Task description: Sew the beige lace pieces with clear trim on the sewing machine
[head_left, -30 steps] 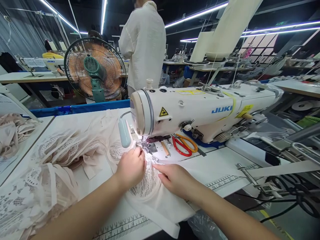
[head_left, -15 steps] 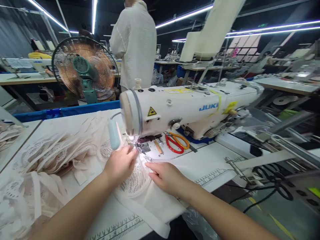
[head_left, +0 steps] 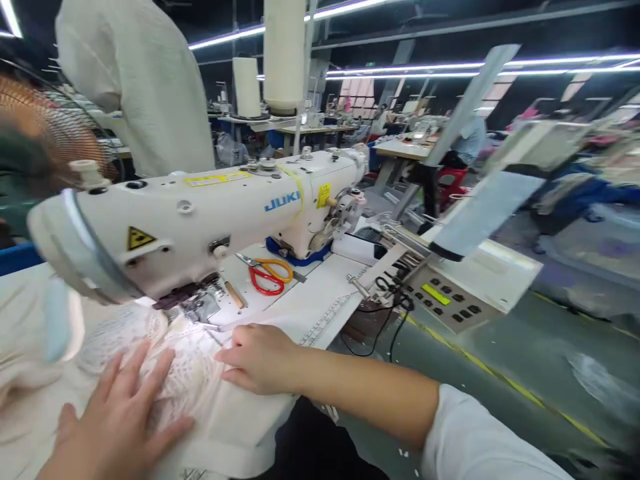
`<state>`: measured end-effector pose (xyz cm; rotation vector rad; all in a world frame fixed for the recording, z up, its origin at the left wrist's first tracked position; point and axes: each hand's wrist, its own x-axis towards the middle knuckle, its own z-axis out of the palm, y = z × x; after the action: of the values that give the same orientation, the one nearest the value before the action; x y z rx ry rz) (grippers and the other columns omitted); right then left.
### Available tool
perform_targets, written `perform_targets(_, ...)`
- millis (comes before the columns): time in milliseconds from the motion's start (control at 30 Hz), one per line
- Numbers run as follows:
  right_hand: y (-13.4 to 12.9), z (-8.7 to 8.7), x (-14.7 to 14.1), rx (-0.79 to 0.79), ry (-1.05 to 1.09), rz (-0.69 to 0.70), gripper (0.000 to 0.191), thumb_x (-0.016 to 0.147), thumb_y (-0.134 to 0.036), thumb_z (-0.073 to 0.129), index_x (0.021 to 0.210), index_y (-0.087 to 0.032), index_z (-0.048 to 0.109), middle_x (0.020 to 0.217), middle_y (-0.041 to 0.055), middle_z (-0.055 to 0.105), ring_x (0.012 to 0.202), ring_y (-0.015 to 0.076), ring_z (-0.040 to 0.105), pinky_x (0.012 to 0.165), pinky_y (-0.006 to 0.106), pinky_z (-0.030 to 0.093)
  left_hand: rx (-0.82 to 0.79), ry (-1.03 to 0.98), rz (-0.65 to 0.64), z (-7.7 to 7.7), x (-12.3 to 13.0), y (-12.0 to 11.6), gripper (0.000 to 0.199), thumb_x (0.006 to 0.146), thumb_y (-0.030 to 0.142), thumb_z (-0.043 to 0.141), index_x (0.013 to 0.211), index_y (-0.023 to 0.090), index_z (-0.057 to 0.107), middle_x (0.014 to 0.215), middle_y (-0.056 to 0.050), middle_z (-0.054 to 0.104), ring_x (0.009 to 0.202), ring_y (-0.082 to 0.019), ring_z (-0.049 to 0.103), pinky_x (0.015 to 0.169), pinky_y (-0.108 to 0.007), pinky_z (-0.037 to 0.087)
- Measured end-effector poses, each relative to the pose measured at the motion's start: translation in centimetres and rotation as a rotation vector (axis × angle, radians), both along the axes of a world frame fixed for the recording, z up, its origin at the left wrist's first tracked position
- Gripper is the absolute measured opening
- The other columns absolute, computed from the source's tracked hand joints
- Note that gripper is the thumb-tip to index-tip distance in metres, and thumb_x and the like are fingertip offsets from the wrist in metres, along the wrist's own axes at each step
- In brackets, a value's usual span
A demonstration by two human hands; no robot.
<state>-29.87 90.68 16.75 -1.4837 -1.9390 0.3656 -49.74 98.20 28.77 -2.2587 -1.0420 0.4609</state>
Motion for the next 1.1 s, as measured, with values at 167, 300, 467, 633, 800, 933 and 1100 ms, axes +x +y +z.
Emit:
perform_targets(167, -0.3, -0.2, -0.6, 0.007, 0.041, 0.001, 0.029, 0.088, -0.042, 0.036, 0.104, -0.023, 0.052, 0.099, 0.0041, 0.045, 0.089, 0.0128, 0.037, 0.070, 0.025, 0.028, -0.195, 0.157, 0.285, 2.1, 2.3, -1.8, 0.090, 0.067, 0.067, 0.052, 0.143, 0.034, 0.017, 0.149, 0.001, -0.005, 0.139, -0.028, -0.003, 0.103, -0.057, 0.024)
perform_targets(300, 0.1, 0.6, -0.9, -0.068, 0.039, 0.020, 0.032, 0.088, -0.039, 0.037, 0.113, -0.027, 0.051, 0.098, 0.0040, 0.045, 0.090, 0.0129, 0.038, 0.070, 0.025, 0.027, -0.257, 0.101, 0.258, 3.4, 2.1, -0.5, 0.097, 0.062, 0.073, 0.055, 0.143, 0.035, 0.017, 0.150, 0.000, -0.004, 0.139, -0.029, -0.002, 0.108, -0.055, 0.016)
perform_targets(467, 0.7, 1.8, -1.1, -0.101, -0.008, 0.028, 0.037, 0.089, -0.040, 0.037, 0.122, -0.029, 0.048, 0.098, 0.0044, 0.049, 0.092, 0.0156, 0.044, 0.072, 0.027, 0.028, -0.270, 0.088, 0.191, 3.9, 1.5, 1.2, 0.099, 0.061, 0.075, 0.055, 0.143, 0.032, 0.021, 0.150, -0.004, 0.000, 0.138, -0.031, 0.006, 0.109, -0.053, 0.017)
perform_targets(633, 1.4, 2.4, -0.9, -0.144, -0.053, 0.003, 0.037, 0.090, -0.042, 0.035, 0.122, -0.029, 0.047, 0.094, 0.0037, 0.053, 0.087, 0.0178, 0.050, 0.063, 0.026, 0.025, -0.288, 0.071, 0.154, 4.5, 2.0, 2.3, 0.098, 0.062, 0.073, 0.057, 0.143, 0.030, 0.024, 0.150, -0.006, 0.001, 0.134, -0.035, 0.018, 0.108, -0.051, 0.021)
perform_targets(800, 2.2, 3.0, -0.9, -0.192, -0.105, 0.004, 0.045, 0.091, -0.043, 0.031, 0.132, -0.028, 0.039, 0.094, 0.0052, 0.057, 0.086, 0.0214, 0.055, 0.059, 0.027, 0.030, -0.289, 0.073, 0.145, 5.0, 2.3, 3.3, 0.098, 0.062, 0.074, 0.056, 0.143, 0.028, 0.024, 0.150, -0.005, 0.001, 0.134, -0.035, 0.019, 0.109, -0.048, 0.022)
perform_targets(933, 2.6, 3.9, -1.1, -0.248, -0.119, -0.023, 0.053, 0.091, -0.044, 0.031, 0.141, -0.026, 0.030, 0.085, 0.0083, 0.058, 0.080, 0.0253, 0.057, 0.060, 0.031, 0.037, -0.301, 0.060, 0.139, 5.2, 1.9, 5.2, 0.100, 0.062, 0.077, 0.053, 0.144, 0.030, 0.022, 0.150, -0.003, -0.001, 0.137, -0.031, 0.010, 0.111, -0.045, 0.021)
perform_targets(1100, 2.6, 4.8, -1.2, -0.300, -0.131, -0.021, 0.056, 0.091, -0.044, 0.031, 0.144, -0.025, 0.025, 0.081, 0.0104, 0.058, 0.078, 0.0273, 0.057, 0.060, 0.034, 0.040, -0.327, 0.061, 0.116, 5.3, 1.2, 7.7, 0.101, 0.059, 0.078, 0.055, 0.142, 0.030, 0.025, 0.150, -0.007, 0.005, 0.138, -0.029, 0.005, 0.112, -0.045, 0.017)
